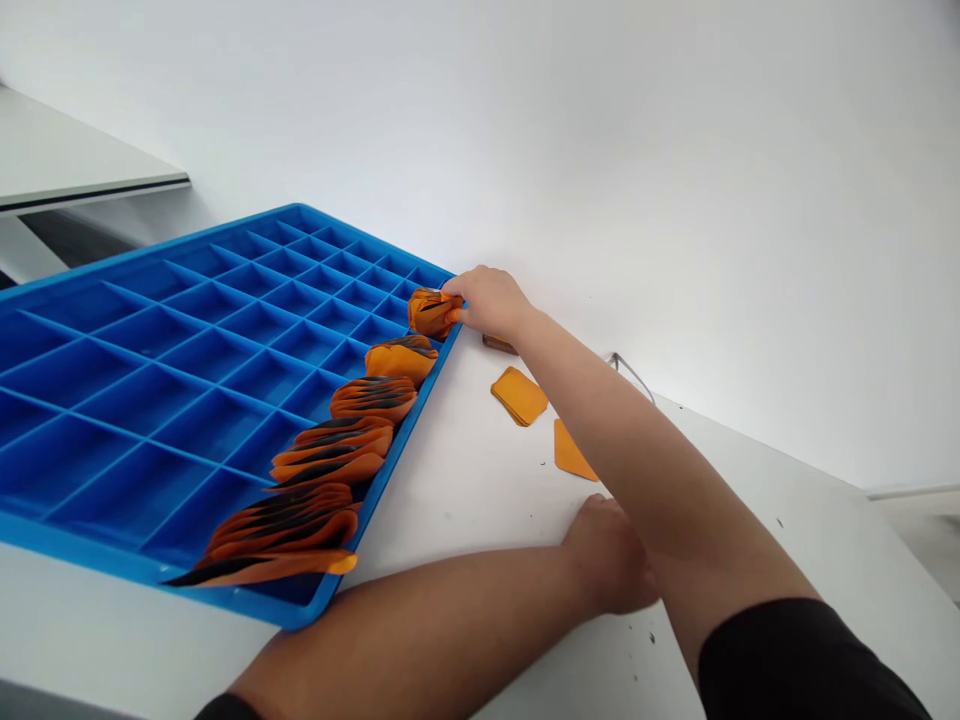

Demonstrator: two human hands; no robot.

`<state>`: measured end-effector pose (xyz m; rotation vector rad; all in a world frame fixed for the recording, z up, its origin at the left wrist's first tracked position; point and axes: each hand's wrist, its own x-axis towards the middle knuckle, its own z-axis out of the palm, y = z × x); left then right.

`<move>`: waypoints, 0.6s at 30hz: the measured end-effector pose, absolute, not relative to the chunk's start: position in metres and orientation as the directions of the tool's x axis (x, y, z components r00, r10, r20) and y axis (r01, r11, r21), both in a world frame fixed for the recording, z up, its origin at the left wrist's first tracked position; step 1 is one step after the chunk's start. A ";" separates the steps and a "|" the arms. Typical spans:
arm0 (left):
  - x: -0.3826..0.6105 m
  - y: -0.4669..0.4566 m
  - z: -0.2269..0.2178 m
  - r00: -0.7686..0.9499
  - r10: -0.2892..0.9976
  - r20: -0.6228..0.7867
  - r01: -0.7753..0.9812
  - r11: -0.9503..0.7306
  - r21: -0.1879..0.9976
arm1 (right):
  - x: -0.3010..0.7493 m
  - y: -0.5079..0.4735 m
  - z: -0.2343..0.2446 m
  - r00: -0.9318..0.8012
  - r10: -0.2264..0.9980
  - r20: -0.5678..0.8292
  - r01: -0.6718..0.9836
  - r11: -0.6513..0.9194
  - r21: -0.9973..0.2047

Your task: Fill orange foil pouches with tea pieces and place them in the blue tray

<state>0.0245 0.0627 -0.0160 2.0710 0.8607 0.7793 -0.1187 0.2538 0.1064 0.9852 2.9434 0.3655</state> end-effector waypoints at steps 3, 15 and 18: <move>0.020 0.062 -0.008 0.601 0.770 0.216 0.353 -0.498 0.792 | -0.120 0.251 0.111 -0.815 0.579 0.029 0.566 0.785 0.251; 0.011 0.063 0.008 0.624 0.762 0.172 0.346 -0.467 0.813 | -0.114 0.232 0.139 -0.784 0.616 0.081 0.619 0.762 0.191; 0.011 0.062 0.007 0.616 0.768 0.174 0.334 -0.455 0.826 | -0.117 0.232 0.137 -0.824 0.558 0.097 0.566 0.816 0.118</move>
